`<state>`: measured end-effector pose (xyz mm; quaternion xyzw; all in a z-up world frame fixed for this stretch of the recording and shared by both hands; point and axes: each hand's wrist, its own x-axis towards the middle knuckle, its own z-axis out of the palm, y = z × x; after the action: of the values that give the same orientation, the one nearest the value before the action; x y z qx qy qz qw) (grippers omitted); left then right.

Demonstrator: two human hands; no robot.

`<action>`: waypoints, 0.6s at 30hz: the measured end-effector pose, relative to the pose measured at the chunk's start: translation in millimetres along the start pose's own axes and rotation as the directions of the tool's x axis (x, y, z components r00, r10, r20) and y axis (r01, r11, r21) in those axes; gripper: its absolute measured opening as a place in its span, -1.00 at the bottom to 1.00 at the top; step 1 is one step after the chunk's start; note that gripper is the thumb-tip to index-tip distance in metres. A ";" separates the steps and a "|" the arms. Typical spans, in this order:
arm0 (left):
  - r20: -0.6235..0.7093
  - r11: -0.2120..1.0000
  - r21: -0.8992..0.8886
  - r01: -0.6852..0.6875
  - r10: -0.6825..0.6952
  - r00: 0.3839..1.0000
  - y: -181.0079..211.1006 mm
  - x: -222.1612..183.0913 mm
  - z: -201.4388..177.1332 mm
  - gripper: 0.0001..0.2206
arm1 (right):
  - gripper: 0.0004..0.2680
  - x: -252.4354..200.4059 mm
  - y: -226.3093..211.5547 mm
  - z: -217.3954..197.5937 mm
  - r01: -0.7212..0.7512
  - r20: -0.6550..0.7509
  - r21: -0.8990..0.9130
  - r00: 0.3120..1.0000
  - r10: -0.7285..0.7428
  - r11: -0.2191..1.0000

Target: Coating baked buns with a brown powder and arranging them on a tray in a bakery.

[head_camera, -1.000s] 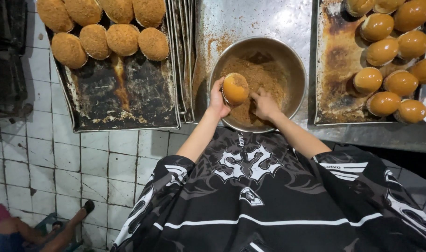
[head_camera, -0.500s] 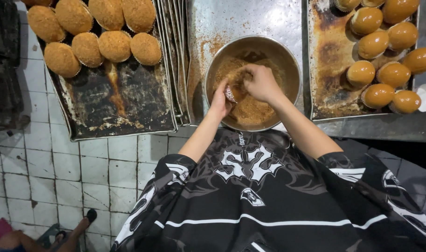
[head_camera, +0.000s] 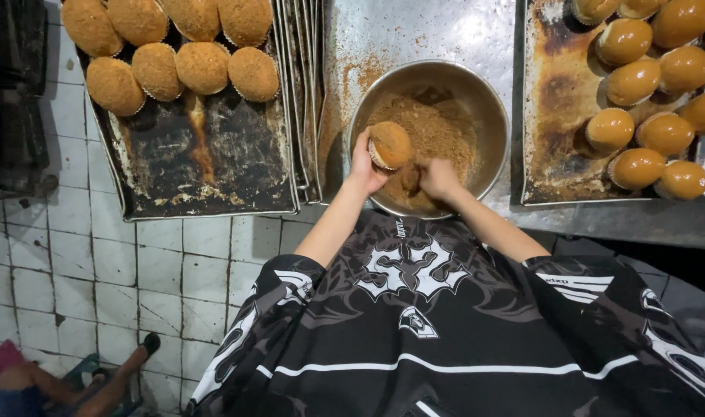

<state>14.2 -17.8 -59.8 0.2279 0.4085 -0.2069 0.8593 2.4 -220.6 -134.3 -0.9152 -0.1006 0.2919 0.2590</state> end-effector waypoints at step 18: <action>-0.046 0.995 0.030 0.096 -0.095 0.994 1.6 1.1 12.8 -0.44 | -0.45 3.9 -68.8 -112.1 0.090 -0.090 -0.029 0.992 -0.092 0.996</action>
<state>23.5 -23.9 -53.2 0.2264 0.4345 -0.2491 0.8354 69.0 -207.6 -21.5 -0.9252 -0.1338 0.2362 0.2651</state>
